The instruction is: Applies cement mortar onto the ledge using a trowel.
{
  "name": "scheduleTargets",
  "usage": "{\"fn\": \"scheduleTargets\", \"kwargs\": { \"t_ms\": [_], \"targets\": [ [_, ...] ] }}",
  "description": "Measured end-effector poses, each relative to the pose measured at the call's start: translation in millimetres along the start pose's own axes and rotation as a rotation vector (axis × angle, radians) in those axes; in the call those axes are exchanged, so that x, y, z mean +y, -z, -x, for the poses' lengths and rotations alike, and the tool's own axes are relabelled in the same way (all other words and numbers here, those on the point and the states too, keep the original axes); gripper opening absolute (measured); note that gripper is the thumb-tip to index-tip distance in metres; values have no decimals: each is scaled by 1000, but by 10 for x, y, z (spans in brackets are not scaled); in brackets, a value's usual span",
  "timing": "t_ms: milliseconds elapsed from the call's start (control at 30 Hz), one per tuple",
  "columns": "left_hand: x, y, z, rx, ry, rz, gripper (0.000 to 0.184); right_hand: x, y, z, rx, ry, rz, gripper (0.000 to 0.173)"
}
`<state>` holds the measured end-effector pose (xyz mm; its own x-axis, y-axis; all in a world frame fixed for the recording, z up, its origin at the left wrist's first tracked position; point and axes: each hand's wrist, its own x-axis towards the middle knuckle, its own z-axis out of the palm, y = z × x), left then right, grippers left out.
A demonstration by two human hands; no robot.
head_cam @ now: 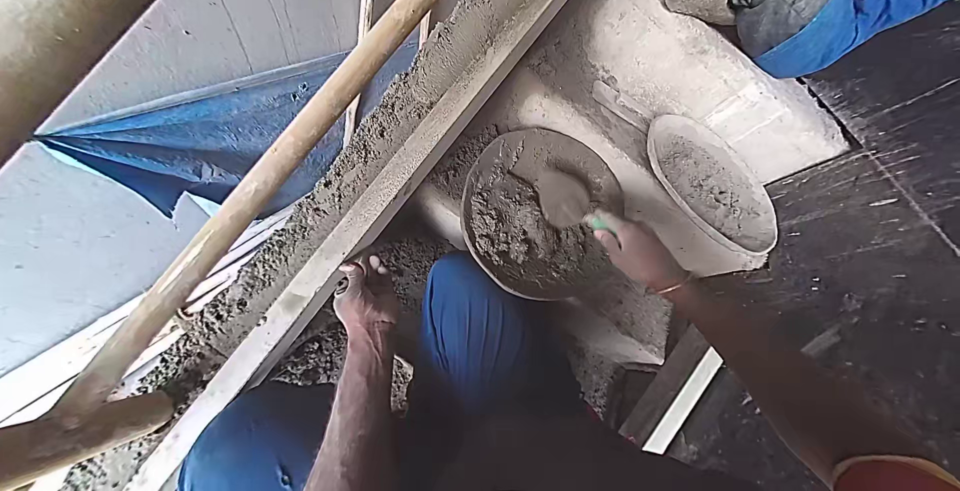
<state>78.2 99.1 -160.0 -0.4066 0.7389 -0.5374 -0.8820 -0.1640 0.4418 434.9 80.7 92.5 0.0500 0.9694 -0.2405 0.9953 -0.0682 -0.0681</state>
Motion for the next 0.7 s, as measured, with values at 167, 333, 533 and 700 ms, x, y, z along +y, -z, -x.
{"fn": "scheduleTargets", "kwargs": {
  "t_ms": [167,333,533,700],
  "targets": [
    [3,27,-24,-4,-12,-5,23,-45,356,200,-453,-80,323,37],
    [-16,14,-27,2,-1,14,22,2,507,454,-676,33,165,33],
    [8,-10,7,5,5,-8,23,-23,-673,60,-183,-95,63,44],
    [15,9,9,-19,-2,-10,26,-30,-603,81,-29,-79,-480,40]
  ]
}}
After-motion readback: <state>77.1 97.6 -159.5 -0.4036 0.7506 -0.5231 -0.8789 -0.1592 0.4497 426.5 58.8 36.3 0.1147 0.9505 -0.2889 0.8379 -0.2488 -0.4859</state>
